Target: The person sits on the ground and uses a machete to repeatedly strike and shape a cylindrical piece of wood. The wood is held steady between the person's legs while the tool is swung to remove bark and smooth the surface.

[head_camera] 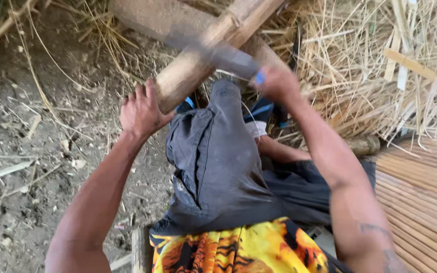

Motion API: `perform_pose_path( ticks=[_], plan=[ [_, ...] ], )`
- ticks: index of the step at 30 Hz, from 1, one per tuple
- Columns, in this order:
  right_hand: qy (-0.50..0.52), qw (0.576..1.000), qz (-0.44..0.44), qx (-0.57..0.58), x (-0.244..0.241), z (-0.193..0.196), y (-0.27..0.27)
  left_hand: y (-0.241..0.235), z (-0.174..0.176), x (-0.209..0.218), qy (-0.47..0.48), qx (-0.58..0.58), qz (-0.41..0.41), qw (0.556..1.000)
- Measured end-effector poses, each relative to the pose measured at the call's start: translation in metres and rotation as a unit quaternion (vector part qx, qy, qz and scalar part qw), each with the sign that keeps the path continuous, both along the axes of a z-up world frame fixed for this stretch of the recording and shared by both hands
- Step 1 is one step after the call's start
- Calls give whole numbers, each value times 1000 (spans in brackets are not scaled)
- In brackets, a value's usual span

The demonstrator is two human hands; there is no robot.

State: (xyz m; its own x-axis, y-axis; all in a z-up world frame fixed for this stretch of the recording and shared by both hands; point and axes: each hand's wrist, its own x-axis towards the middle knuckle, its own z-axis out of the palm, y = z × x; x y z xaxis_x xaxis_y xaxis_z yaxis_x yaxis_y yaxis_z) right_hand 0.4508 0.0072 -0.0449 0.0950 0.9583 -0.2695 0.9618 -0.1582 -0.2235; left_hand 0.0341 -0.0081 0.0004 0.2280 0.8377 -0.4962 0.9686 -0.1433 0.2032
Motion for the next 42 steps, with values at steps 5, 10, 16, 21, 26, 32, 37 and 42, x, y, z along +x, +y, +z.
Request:
perform_pose_path(
  ticks=[5, 10, 16, 21, 26, 32, 37, 42],
  plan=[
    [22, 979, -158, 128, 61, 5, 38, -5, 1, 5, -14, 28, 7, 999],
    [10, 1000, -16, -12, 3, 17, 1, -18, -16, 8, 1, 7, 11, 1000],
    [6, 998, 35, -55, -30, 17, 6, -16, -15, 9, 4, 20, 13, 1000],
    [-66, 998, 7, 10, -3, 35, 37, -22, -21, 14, 9, 27, 8, 1000],
    [-60, 969, 240, -1, -45, 18, -24, -18, -19, 11, -5, 37, 3, 999],
    [-29, 996, -60, 54, 21, -2, 18, -21, -12, 11, 7, 45, -1, 999],
    [-31, 993, -93, 69, 42, -40, 3, -22, -18, 10, -7, 52, 4, 999],
    [55, 961, -256, 92, 66, -15, -17, 26, -15, -21, -140, -192, 108, 965]
  ],
)
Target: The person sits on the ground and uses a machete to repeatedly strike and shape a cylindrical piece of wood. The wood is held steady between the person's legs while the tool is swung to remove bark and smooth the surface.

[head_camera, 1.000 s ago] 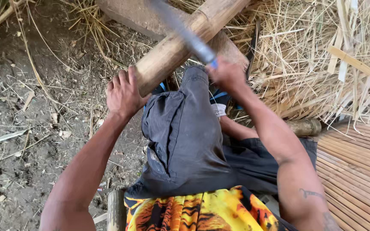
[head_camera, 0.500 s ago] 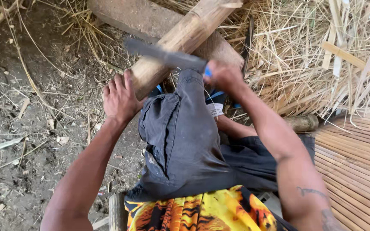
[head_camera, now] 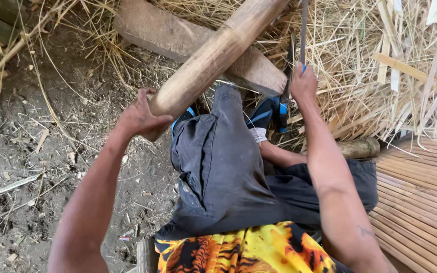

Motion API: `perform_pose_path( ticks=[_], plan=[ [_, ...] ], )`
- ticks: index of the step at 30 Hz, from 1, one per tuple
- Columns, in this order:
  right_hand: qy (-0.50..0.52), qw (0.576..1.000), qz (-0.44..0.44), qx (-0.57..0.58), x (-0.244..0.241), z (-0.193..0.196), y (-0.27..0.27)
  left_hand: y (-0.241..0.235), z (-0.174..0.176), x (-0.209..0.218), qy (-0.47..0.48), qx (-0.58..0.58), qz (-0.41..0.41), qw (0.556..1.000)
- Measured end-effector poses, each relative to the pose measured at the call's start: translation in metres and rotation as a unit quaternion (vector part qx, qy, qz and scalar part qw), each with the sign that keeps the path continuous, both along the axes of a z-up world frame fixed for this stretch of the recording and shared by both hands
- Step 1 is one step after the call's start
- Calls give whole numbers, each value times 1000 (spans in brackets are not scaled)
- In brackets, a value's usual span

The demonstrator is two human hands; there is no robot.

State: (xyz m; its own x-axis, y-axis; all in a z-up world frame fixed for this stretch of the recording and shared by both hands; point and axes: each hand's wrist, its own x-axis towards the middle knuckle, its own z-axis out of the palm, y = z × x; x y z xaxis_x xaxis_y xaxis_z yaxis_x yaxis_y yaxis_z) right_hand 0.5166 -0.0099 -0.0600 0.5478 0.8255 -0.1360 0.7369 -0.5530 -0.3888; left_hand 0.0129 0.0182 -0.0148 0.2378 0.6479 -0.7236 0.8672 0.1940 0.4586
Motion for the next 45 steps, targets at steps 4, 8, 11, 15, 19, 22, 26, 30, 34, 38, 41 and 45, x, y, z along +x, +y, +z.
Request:
perform_pose_path(
  ticks=[4, 8, 11, 15, 19, 22, 26, 30, 34, 38, 41, 45],
  plan=[
    [-31, 995, 84, -51, -4, 38, -36, 13, -4, -17, -115, -29, 7, 993],
    [-88, 987, 120, -57, -28, 50, -20, -5, 20, 4, 146, 28, -120, 982],
    [27, 985, 94, -142, -70, 55, 0, -26, 23, 24, 118, 130, -108, 979],
    [-43, 940, 336, -32, -122, 29, -12, -27, 13, 22, 107, 143, -100, 979],
    [-61, 890, 449, -59, -119, 15, -24, -24, 12, 22, 102, 133, -98, 981],
    [-121, 945, 281, -121, -84, 46, 24, -27, 12, 31, 98, 132, -110, 980],
    [-90, 930, 343, -100, -120, 69, -1, -22, 17, 26, 116, 114, -107, 981],
    [-30, 895, 408, -181, -109, 55, -12, -22, 4, 21, 112, 150, -115, 976],
    [-75, 988, 121, -67, -30, 58, 47, -25, 4, 24, 116, 156, -106, 975],
    [-73, 986, 127, -84, -28, 66, 54, -22, 11, 26, 113, 128, -102, 980],
    [-3, 964, 212, -160, -80, 49, 21, -17, 8, 25, 114, 117, -105, 981],
    [-19, 945, 296, -138, -99, 34, 8, -15, 14, 29, 130, 117, -117, 978]
  ],
)
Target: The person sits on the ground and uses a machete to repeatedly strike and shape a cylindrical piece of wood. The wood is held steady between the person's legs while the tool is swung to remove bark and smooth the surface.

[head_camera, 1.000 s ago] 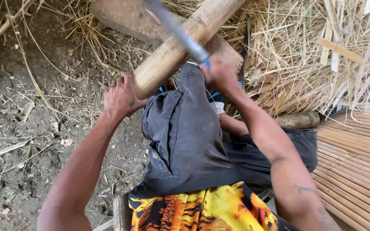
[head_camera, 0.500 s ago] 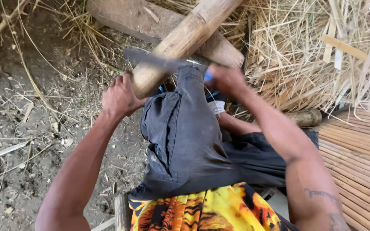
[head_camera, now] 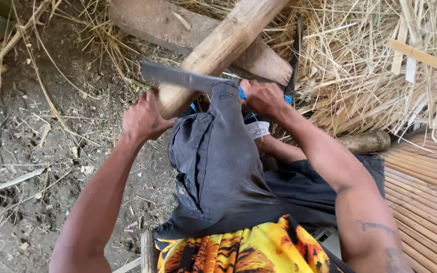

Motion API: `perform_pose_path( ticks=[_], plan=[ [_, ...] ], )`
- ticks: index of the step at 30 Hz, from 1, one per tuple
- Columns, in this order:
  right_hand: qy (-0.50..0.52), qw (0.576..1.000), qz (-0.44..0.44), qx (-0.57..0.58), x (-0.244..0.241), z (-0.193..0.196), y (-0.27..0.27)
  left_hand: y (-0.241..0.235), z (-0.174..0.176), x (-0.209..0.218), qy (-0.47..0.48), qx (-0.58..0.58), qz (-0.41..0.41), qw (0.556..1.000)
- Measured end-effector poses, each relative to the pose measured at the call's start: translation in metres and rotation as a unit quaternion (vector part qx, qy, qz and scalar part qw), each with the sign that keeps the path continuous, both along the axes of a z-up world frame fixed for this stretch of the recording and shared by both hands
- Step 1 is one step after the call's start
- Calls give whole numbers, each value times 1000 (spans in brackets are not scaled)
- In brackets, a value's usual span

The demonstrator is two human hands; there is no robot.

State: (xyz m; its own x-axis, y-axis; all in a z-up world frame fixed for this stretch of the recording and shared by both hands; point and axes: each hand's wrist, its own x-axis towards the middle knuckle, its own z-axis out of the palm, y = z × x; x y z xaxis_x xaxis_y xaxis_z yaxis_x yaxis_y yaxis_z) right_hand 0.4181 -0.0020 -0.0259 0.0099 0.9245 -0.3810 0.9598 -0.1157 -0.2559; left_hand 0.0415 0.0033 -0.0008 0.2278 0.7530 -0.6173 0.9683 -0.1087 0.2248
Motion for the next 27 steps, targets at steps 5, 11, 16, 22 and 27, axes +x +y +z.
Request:
perform_pose_path(
  ticks=[5, 11, 16, 22, 27],
  plan=[
    [-25, 994, -67, 84, 48, -8, 27, -3, -1, 1, 15, -6, -4, 1000],
    [-3, 992, 87, 86, 32, -15, -3, -4, -7, -3, -23, 23, 1, 999],
    [8, 996, 4, 93, 32, -12, -9, -2, -6, -6, -10, -2, 2, 1000],
    [-40, 980, -162, 107, 100, -56, 3, -5, 0, 0, 10, -18, 2, 1000],
    [-20, 972, -189, 139, 99, -17, 0, -12, 8, 7, 11, 23, 15, 1000]
  ],
)
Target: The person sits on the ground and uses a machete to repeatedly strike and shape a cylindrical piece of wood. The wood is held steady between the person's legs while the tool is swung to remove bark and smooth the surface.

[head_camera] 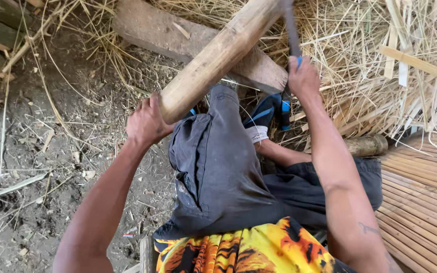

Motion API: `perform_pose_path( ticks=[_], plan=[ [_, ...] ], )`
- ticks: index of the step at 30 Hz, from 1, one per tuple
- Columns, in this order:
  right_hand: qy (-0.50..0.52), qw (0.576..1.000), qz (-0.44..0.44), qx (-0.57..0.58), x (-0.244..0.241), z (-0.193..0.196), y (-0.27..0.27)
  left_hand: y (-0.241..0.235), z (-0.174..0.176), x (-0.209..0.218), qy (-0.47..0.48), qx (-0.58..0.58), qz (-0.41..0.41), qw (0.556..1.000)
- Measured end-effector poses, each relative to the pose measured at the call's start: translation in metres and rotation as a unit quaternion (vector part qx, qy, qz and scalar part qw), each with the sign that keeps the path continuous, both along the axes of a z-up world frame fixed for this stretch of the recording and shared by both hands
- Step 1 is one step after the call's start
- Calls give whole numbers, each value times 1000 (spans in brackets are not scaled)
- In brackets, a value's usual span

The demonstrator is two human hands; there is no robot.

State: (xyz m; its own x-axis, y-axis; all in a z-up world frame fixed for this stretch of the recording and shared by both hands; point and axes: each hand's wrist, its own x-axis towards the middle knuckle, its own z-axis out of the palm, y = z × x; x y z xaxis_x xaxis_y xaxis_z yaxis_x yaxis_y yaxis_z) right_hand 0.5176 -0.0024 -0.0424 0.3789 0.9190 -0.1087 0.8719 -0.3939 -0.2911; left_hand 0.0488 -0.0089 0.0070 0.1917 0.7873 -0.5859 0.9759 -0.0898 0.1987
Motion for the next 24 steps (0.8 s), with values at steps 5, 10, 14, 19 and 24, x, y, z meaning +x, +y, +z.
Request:
perform_pose_path(
  ticks=[5, 10, 14, 19, 24],
  plan=[
    [39, 976, 165, -134, -96, 12, -26, -14, -16, 4, -27, 45, 0, 999],
    [-49, 947, 262, -177, -77, 12, -4, -14, -23, 3, -24, 55, -5, 998],
    [-92, 977, 144, -129, -63, 47, 29, -20, -23, 9, -17, 105, -13, 994],
    [-11, 937, 310, -163, -93, 46, -16, -12, -23, 9, -34, 67, -3, 997],
    [0, 999, -14, -34, -2, 39, 34, -18, -17, 10, -29, 50, 13, 998]
  ],
)
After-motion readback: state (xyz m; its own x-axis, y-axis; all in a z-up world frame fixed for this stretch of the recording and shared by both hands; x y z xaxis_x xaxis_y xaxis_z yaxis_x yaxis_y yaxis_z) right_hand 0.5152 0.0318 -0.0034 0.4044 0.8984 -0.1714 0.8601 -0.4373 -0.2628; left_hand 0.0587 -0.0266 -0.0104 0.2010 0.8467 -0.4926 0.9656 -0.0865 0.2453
